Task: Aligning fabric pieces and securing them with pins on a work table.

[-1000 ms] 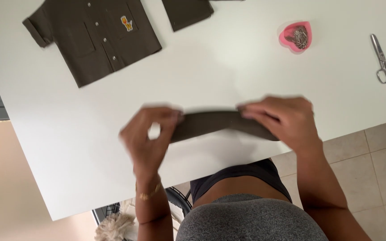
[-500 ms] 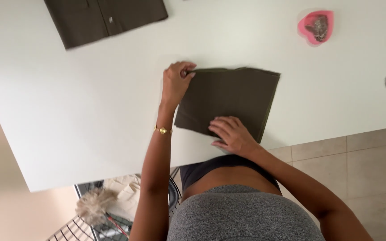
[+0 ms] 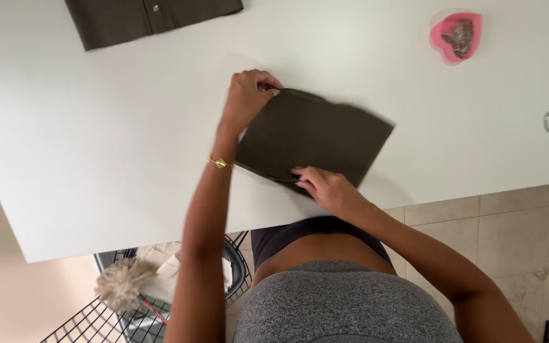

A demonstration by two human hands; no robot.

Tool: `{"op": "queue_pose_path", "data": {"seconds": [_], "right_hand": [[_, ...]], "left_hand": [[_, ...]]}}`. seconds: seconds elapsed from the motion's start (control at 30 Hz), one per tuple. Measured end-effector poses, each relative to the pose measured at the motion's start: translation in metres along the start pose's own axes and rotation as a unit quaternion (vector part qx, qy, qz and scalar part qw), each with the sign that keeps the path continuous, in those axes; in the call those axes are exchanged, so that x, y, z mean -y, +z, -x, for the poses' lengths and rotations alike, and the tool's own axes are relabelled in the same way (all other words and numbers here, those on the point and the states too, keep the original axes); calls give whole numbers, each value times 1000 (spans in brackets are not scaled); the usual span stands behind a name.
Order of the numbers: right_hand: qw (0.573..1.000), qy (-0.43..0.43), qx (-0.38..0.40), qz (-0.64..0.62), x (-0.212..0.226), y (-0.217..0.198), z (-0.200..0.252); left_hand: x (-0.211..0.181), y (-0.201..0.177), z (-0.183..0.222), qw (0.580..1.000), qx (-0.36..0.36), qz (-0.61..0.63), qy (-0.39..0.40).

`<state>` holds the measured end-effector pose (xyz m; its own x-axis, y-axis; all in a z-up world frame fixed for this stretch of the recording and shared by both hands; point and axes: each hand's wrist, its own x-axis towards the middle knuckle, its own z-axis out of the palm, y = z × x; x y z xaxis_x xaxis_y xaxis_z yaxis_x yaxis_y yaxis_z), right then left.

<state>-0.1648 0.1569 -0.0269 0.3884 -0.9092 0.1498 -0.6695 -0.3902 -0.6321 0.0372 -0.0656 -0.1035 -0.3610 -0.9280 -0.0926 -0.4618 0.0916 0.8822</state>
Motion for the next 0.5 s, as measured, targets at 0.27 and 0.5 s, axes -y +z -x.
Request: {"op": "queue_pose_path", "data": {"seconds": [0.27, 0.5], "right_hand": [[960, 244, -24, -135, -57, -118, -77], [979, 133, -112, 109, -133, -181, -115]], "left_hand": [[35, -7, -91, 954, 253, -148, 68], [16, 33, -135, 939, 253, -233, 4]]}}
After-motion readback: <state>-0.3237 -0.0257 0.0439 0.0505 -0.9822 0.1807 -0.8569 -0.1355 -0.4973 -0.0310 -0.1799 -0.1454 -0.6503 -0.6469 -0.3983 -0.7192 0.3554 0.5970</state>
